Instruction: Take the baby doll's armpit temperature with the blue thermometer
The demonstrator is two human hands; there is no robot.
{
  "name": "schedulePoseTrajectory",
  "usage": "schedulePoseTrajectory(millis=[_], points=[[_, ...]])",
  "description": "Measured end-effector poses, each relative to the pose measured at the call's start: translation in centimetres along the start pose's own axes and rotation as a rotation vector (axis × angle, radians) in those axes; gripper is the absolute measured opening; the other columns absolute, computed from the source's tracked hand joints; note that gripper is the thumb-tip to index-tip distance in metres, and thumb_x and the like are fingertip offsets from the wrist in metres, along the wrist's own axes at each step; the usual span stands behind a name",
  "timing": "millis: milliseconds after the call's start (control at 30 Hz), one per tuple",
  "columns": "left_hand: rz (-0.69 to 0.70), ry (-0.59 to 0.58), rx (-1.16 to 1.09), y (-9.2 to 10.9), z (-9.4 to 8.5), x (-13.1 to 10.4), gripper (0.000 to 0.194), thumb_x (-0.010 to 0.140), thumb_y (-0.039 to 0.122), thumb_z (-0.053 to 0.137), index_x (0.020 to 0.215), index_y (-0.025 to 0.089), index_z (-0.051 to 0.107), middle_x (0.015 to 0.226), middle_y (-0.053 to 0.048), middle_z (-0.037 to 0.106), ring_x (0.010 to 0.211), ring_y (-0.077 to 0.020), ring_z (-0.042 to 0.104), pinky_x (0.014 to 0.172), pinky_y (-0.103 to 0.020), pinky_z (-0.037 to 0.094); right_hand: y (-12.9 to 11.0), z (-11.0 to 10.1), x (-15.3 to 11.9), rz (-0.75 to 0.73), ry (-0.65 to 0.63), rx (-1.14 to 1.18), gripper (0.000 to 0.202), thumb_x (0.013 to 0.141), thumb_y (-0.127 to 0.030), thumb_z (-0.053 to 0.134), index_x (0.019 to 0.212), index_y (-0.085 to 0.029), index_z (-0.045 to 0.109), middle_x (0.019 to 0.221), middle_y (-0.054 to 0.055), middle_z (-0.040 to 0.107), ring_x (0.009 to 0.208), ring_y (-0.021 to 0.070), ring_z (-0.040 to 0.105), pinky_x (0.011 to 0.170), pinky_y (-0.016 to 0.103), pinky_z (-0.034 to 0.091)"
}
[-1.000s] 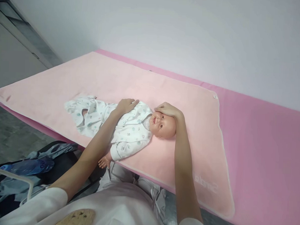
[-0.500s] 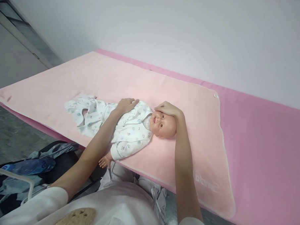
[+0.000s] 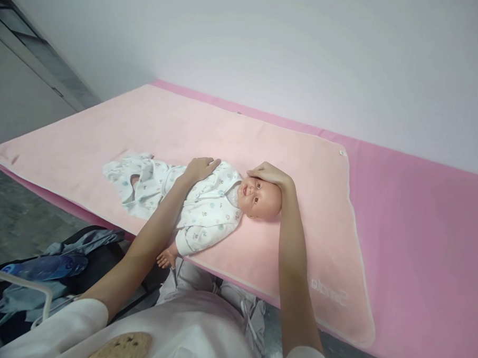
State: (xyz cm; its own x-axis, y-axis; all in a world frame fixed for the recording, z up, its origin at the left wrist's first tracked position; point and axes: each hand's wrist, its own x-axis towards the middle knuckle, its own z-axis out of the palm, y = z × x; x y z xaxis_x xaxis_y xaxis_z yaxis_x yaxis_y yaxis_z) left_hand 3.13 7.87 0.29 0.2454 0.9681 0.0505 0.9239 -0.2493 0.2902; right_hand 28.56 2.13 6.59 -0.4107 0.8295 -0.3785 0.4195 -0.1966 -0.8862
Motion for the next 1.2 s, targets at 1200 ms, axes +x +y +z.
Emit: schedulePoseTrajectory(millis=[1200], points=[[-0.002, -0.007, 0.018, 0.1, -0.1, 0.1, 0.064, 0.088, 0.059, 0.016, 0.086, 0.018, 0.065, 0.093, -0.012, 0.068, 0.09, -0.0267, 0.06, 0.076, -0.033, 0.039, 1.8, -1.3, 0.4, -0.012, -0.016, 0.07, 0.038, 0.063, -0.054, 0.07, 0.069, -0.017, 0.071, 0.076, 0.006, 0.071, 0.074, 0.0227, 0.065, 0.062, 0.027, 0.05]])
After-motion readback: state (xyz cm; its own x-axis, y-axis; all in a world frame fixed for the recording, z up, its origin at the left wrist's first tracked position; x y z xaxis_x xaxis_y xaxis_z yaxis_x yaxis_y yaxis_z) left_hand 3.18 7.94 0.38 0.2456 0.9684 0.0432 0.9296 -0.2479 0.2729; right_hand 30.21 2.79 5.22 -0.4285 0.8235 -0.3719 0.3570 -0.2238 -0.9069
